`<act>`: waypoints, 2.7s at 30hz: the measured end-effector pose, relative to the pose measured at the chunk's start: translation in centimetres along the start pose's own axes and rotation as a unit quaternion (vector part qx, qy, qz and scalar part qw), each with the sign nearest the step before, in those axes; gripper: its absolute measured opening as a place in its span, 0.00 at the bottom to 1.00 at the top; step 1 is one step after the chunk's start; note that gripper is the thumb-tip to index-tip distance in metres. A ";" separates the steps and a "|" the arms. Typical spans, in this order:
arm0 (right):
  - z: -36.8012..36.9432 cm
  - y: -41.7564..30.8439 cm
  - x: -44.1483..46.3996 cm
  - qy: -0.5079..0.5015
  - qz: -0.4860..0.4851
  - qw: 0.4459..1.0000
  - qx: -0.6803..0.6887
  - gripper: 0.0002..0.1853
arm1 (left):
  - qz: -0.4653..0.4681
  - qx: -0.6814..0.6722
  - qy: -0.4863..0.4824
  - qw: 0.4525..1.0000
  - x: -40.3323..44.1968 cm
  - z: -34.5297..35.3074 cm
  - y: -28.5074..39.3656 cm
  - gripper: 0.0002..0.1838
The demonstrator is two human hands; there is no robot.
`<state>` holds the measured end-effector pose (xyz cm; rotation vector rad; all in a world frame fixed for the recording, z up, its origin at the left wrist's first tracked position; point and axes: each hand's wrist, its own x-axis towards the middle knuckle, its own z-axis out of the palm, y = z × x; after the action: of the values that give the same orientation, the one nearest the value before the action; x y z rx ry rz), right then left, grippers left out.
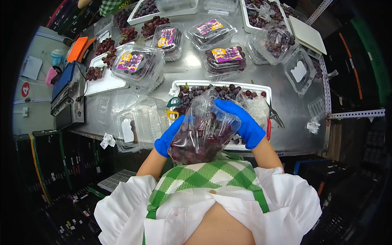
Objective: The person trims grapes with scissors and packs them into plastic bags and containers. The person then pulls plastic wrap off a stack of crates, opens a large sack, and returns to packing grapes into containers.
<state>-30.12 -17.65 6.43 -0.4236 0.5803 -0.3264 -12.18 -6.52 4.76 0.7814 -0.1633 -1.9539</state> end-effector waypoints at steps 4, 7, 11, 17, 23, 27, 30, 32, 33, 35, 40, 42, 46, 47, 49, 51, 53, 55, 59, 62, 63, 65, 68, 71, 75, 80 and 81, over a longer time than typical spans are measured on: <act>-1.4 1.7 0.6 -0.020 -0.028 0.998 -0.056 0.15 | -0.012 0.024 0.041 0.999 -0.1 -0.4 -0.2 0.21; -2.3 1.4 0.1 0.006 -0.047 0.988 -0.148 0.17 | -0.038 -0.007 0.029 0.999 0.3 -0.8 -0.6 0.20; -0.8 0.0 -1.0 0.119 -0.147 0.922 -0.338 0.24 | -0.060 -0.030 -0.005 0.998 0.0 1.3 0.2 0.20; -0.2 -2.8 -1.5 0.254 -0.417 0.801 -0.347 0.07 | -0.045 0.018 -0.020 0.999 0.4 0.4 -0.2 0.20; 1.8 -2.9 -1.6 0.124 -0.139 0.880 -0.437 0.24 | -0.055 0.006 -0.024 0.998 0.5 0.4 -0.3 0.19; 3.5 -3.7 -1.2 0.105 -0.067 0.928 -0.352 0.23 | -0.080 -0.037 0.001 0.996 0.3 0.1 -0.3 0.19; 3.2 -3.6 -0.6 0.081 -0.085 0.927 -0.356 0.19 | -0.097 -0.070 0.002 0.993 0.1 0.9 -0.1 0.18; 2.9 -3.1 -0.1 0.082 -0.113 0.922 -0.361 0.15 | -0.078 -0.042 -0.011 0.996 0.1 0.8 -0.2 0.19; 2.9 -2.8 0.1 0.091 -0.131 0.922 -0.352 0.14 | -0.068 -0.028 -0.018 0.997 0.1 0.8 -0.2 0.19; 2.9 -2.9 0.2 0.106 -0.143 0.921 -0.347 0.12 | -0.020 0.063 -0.018 0.998 0.0 0.4 -0.7 0.19; 3.7 -2.9 0.0 0.167 -0.089 0.917 -0.350 0.11 | -0.072 -0.041 -0.026 0.996 0.1 1.5 -0.1 0.20; 1.9 -2.0 0.9 0.133 -0.127 0.867 -0.463 0.11 | -0.085 -0.063 -0.015 0.994 0.0 1.3 -0.1 0.20; -0.4 -1.4 1.4 -0.008 -0.065 0.882 -0.466 0.12 | -0.041 -0.030 -0.019 0.999 0.0 0.7 -0.9 0.19; -0.4 -1.4 1.3 -0.024 -0.033 0.901 -0.433 0.12 | -0.063 -0.033 -0.005 0.997 0.3 0.2 -1.1 0.19; 0.5 -1.4 0.4 -0.055 0.032 0.931 -0.361 0.12 | -0.061 -0.023 0.007 0.998 -0.1 1.1 -0.7 0.19; 0.2 -0.4 -0.3 -0.055 0.037 0.964 -0.257 0.13 | -0.069 -0.055 0.029 0.996 0.1 0.9 -0.7 0.19; -1.3 0.8 -0.1 -0.027 0.053 0.978 -0.199 0.16 | -0.088 -0.049 0.043 0.994 0.4 0.0 -0.9 0.19; -1.5 0.1 -0.1 -0.039 -0.026 0.933 -0.356 0.20 | -0.071 -0.004 0.035 0.997 0.3 0.1 -0.5 0.18; -1.7 -2.0 0.0 -0.020 -0.167 0.840 -0.517 0.30 | -0.078 -0.018 -0.023 0.997 0.1 0.8 -0.3 0.18; 0.2 -3.9 0.2 -0.043 -0.238 0.891 -0.383 0.27 | -0.077 -0.027 -0.039 0.996 0.3 0.9 -0.8 0.18; 0.6 -3.8 0.5 -0.065 -0.248 0.920 -0.298 0.27 | -0.071 -0.019 -0.041 0.996 0.5 0.8 -0.9 0.18; 0.5 -2.7 0.5 -0.214 -0.101 0.958 -0.159 0.29 | -0.059 -0.003 -0.042 0.997 0.4 0.7 -1.1 0.18; 0.4 -0.5 -0.1 -0.220 -0.024 0.971 -0.085 0.37 | -0.036 0.025 -0.041 0.998 0.3 0.3 -1.4 0.18; -1.0 1.3 -0.3 -0.162 -0.030 0.986 -0.006 0.36 | -0.002 0.069 -0.042 0.997 -0.1 -0.1 -1.8 0.18; -1.0 2.3 -3.1 -0.054 -0.047 0.997 0.031 0.35 | 0.044 0.257 -0.031 0.965 -0.7 0.7 -1.7 0.19; -2.7 6.7 -1.8 -0.121 -0.076 0.933 0.330 0.25 | 0.115 0.315 -0.089 0.938 -0.1 -0.7 -2.3 0.19; -2.3 6.9 -1.7 -0.079 -0.082 0.942 0.315 0.25 | 0.142 0.391 -0.082 0.906 -0.1 -0.7 -2.4 0.19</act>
<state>-31.64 -11.65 2.21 0.1233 0.2585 -0.6075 -13.51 -5.07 3.28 1.0201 -1.1524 -1.6459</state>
